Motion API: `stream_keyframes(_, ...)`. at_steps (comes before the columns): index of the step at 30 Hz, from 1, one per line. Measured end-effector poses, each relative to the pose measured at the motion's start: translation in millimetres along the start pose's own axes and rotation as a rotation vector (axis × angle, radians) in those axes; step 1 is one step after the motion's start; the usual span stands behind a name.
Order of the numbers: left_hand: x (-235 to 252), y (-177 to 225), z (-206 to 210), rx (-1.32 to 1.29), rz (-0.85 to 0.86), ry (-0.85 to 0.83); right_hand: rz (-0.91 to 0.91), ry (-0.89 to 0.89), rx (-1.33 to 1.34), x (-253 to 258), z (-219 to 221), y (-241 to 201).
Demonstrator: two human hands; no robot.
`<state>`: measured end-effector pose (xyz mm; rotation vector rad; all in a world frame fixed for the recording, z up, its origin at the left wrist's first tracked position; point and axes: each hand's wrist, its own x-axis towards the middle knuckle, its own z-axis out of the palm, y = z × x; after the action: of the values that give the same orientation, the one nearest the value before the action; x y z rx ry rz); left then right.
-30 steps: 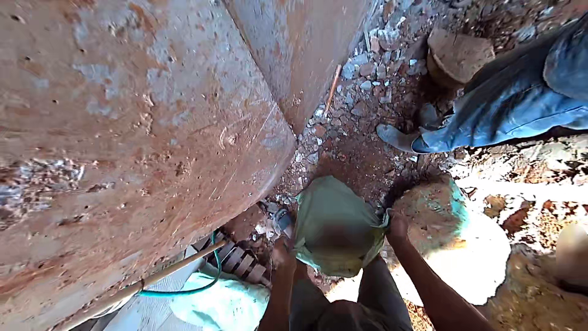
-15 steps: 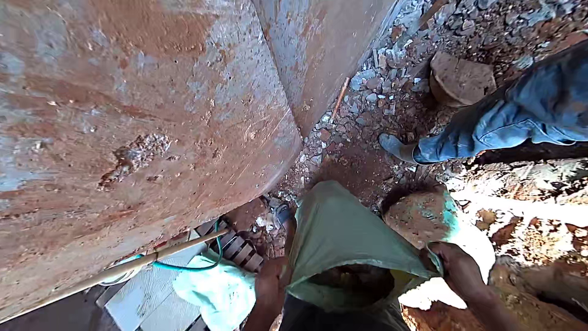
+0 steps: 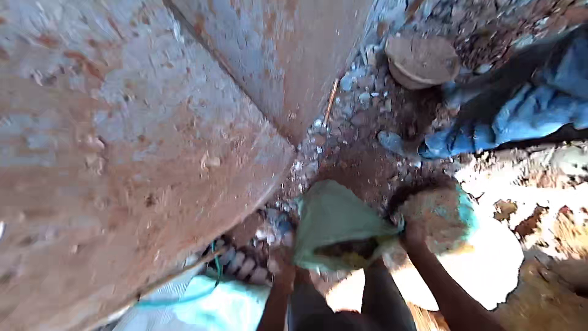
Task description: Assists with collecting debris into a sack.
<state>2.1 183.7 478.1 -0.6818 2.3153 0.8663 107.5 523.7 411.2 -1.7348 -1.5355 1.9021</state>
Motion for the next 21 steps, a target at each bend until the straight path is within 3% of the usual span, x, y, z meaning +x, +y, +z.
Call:
stream_keyframes(2, -27, -24, -6, -0.379, -0.209, 0.062, 0.164, 0.112, -0.053, -40, -19, 17)
stream_keyframes(4, 9, -21, 12, -0.798, -0.178, 0.120, 0.078, 0.076, -0.033, -16, 9, 5)
stream_keyframes(5, 11, -30, 16, -0.881, -0.184, 0.134, 0.082, 0.074, -0.080, -23, 11, 7)
stream_keyframes(6, 5, -36, 18, -0.864, -0.201, 0.152, 0.110, 0.068, -0.147, -35, 10, 10)
stream_keyframes(9, -21, -26, 7, -0.495, -0.249, 0.069, 0.180, 0.043, -0.236, -58, 7, -4)
stream_keyframes(12, -40, -2, -28, -0.189, -0.153, -0.075, 0.121, 0.032, -0.220, -77, -5, -33)
stream_keyframes(17, -88, 31, -84, -0.690, -0.100, -0.088, 0.034, -0.140, -0.156, -124, -26, -110)
stream_keyframes(21, -127, 41, -126, -0.808, 0.061, -0.172, -0.066, -0.232, -0.171, -165, -58, -154)
